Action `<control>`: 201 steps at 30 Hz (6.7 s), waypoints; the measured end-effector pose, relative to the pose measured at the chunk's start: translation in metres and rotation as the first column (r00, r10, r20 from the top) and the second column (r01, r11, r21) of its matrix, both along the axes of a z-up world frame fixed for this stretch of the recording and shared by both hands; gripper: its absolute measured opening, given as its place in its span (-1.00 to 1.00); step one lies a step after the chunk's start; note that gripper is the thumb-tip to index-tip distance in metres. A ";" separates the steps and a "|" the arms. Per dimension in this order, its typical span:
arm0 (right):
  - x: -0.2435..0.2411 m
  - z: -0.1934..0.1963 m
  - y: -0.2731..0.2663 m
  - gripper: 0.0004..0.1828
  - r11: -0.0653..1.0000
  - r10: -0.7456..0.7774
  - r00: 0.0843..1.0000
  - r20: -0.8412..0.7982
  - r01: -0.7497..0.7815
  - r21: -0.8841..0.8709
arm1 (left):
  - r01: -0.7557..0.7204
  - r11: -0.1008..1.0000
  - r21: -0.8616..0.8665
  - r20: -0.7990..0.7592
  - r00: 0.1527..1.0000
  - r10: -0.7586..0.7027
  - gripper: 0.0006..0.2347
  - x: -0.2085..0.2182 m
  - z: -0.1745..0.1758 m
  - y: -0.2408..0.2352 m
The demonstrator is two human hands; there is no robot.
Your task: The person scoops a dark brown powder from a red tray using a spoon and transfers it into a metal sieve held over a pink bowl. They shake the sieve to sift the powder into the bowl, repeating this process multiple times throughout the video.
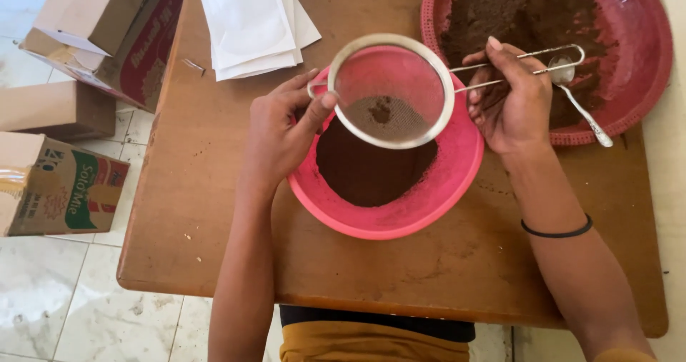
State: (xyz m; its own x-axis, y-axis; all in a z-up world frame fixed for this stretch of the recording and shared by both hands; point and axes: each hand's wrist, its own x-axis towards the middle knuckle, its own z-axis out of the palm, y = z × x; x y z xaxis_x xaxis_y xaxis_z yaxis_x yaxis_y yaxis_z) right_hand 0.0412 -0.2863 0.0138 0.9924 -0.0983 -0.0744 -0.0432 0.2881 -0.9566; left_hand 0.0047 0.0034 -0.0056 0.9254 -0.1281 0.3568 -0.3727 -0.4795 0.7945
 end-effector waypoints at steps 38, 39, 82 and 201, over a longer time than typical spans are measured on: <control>0.000 -0.005 0.001 -0.71 0.996 -0.013 0.998 0.058 0.008 0.088 | 0.000 1.000 -0.015 0.047 0.999 0.001 -0.48 -0.003 0.005 -0.002; 0.000 -0.004 0.001 -0.71 0.996 -0.016 0.998 0.062 0.011 0.086 | 0.004 1.000 -0.017 0.050 0.999 -0.003 -0.48 -0.002 0.003 -0.002; -0.002 -0.001 0.000 -0.69 1.000 -0.006 1.000 0.031 0.005 0.022 | 0.009 0.999 -0.041 0.017 1.000 -0.008 -0.47 -0.003 0.002 -0.002; -0.093 -0.051 -0.083 -0.80 0.411 0.024 0.459 0.888 0.805 -0.427 | 0.677 0.731 -0.085 -0.400 0.649 -0.648 -0.71 -0.069 0.058 -0.162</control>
